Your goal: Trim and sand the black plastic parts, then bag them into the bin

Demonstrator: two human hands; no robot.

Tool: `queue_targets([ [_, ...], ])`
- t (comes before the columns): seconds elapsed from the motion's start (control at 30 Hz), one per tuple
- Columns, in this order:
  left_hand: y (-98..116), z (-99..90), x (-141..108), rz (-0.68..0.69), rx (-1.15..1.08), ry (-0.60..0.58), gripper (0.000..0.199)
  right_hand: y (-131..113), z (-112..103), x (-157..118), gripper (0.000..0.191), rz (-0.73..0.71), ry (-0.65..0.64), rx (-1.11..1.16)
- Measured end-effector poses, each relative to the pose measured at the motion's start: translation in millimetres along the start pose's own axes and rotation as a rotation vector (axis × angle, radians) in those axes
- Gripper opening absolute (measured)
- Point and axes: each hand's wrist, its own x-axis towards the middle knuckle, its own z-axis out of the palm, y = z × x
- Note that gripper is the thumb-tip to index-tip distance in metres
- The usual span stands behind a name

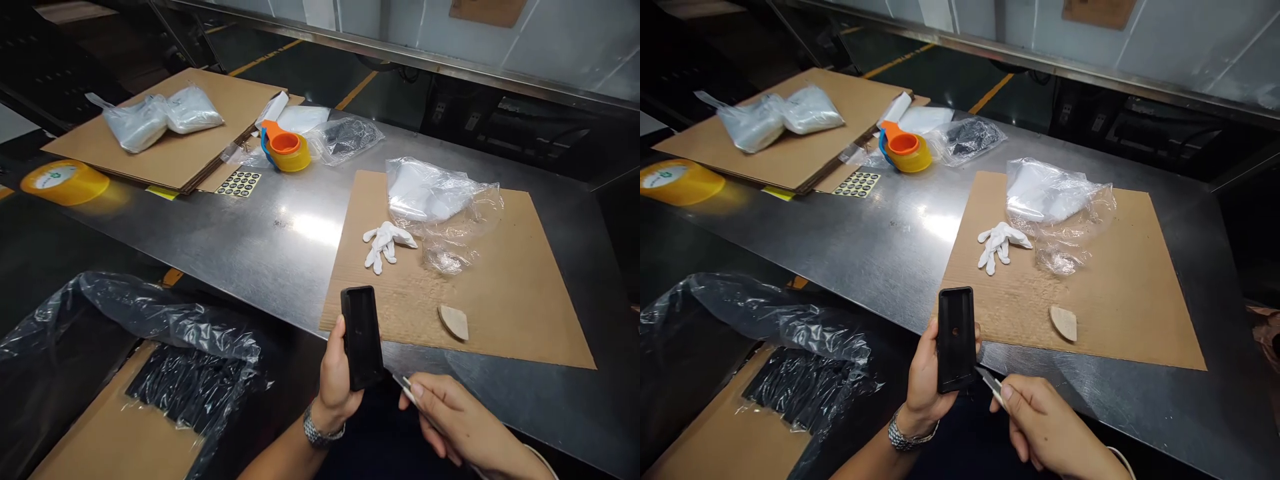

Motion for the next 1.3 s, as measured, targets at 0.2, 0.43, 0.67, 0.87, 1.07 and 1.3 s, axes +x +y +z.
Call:
queue_targets([
  [0.2, 2, 8.3, 4, -0.087, -0.027, 0.043, 0.038, -1, 0, 3, 0.045, -0.068, 0.145, 0.446],
  [0.43, 3, 19.1, 2, -0.259, -0.064, 0.037, 0.035, 22, -44, 2, 0.038, -0.029, 0.804, -0.36],
  [0.67, 0, 23.5, -4, -0.377, -0.015, 0.003, 0.036, 76, -110, 14, 0.038, 0.293, 1.142, -1.175],
  [0.87, -11, 27.1, -17, -0.466, 0.113, -0.141, 0.048, 54, -91, 9, 0.035, -0.168, 1.115, -0.894],
  [1.07, -28, 17.3, -19, -0.518, 0.223, -0.224, 0.055, -20, -47, 2, 0.036, -0.553, 0.591, -0.422],
  [1.3, -30, 2.7, -22, -0.623, 0.3, -0.322, 0.057, -35, -56, 7, 0.022, -0.616, 0.386, -0.473],
])
